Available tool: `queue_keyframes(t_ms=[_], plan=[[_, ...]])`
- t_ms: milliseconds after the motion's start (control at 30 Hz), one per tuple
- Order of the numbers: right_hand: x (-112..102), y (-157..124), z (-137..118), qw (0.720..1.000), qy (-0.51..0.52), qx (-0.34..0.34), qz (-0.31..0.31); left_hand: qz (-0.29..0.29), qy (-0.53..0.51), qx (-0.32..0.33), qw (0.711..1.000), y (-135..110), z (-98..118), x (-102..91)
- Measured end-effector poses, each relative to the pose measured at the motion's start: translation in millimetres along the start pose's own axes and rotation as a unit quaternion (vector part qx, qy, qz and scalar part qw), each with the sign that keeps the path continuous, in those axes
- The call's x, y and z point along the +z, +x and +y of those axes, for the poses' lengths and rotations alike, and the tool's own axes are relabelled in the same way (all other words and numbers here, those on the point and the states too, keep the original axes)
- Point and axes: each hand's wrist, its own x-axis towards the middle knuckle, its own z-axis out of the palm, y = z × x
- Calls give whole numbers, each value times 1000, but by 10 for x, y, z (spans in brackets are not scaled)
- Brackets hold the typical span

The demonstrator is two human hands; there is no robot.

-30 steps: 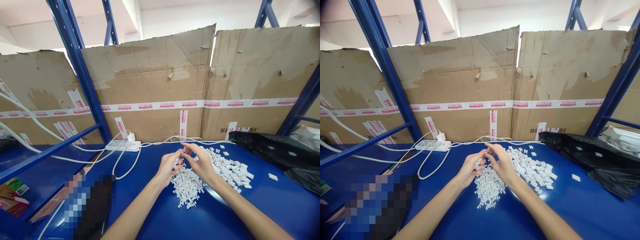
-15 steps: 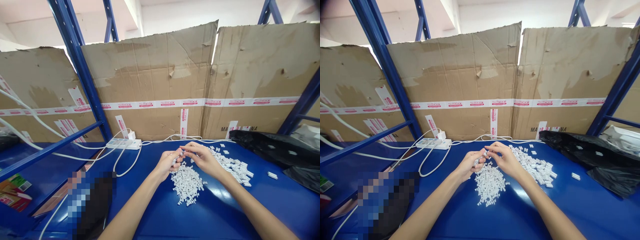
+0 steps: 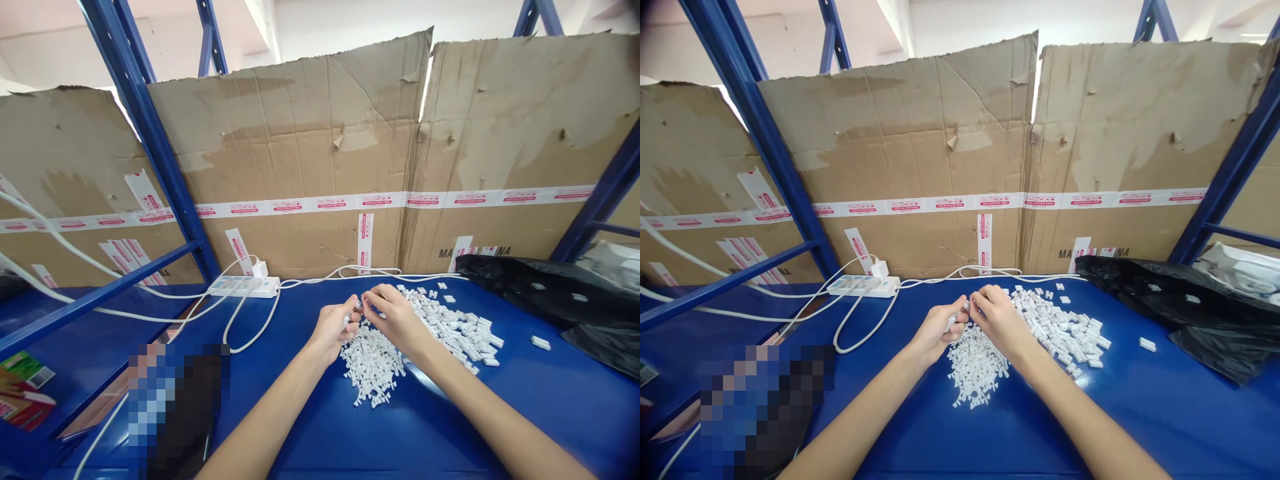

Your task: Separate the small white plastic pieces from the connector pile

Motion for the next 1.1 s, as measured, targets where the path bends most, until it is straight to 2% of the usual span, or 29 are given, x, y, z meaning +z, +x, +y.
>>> queue_keyframes(t_ms=[67, 167, 233, 300, 367, 433, 533, 600, 667, 733, 767, 867, 1000, 1100], plan=[[-46, 19, -18, 999, 27, 31, -10, 34, 17, 3, 999, 17, 36, -43], [-145, 47, -32, 990, 77, 77, -88, 68, 95, 8, 993, 32, 100, -139], [-179, 55, -40, 984, 94, 108, -110, 47, 140, -2, 989, 26, 125, -180], [-173, 55, -59, 979, 113, 131, -111, 1, 159, -15, 987, 8, 126, -178], [-145, 57, -85, 974, 134, 135, -125, -47, 159, -22, 986, -13, 112, -146], [-124, 60, -91, 972, 148, 125, -130, -69, 149, -25, 986, -23, 98, -113], [-141, 56, 1, 982, 111, 132, -73, -44, 107, -27, 993, -7, 95, -113], [-178, 38, 122, 988, 20, 155, -19, -29, 62, -34, 997, 17, 102, -143], [-208, 16, 227, 976, -105, 187, 34, -32, 15, -43, 998, 39, 105, -169], [-209, 2, 247, 965, -166, 191, 68, -40, -16, -48, 998, 49, 94, -169], [-195, 1, 215, 971, -149, 175, 71, -44, -25, -49, 998, 50, 83, -158], [-112, 11, 0, 993, -1, 113, 41, -38, -46, -25, 998, 48, 26, -93], [5, 8, -246, 986, 61, 150, 22, 19, -58, 55, 997, 55, -66, -18], [42, -12, -257, 980, 104, 169, -8, 18, -19, 98, 995, 53, -106, 5]])
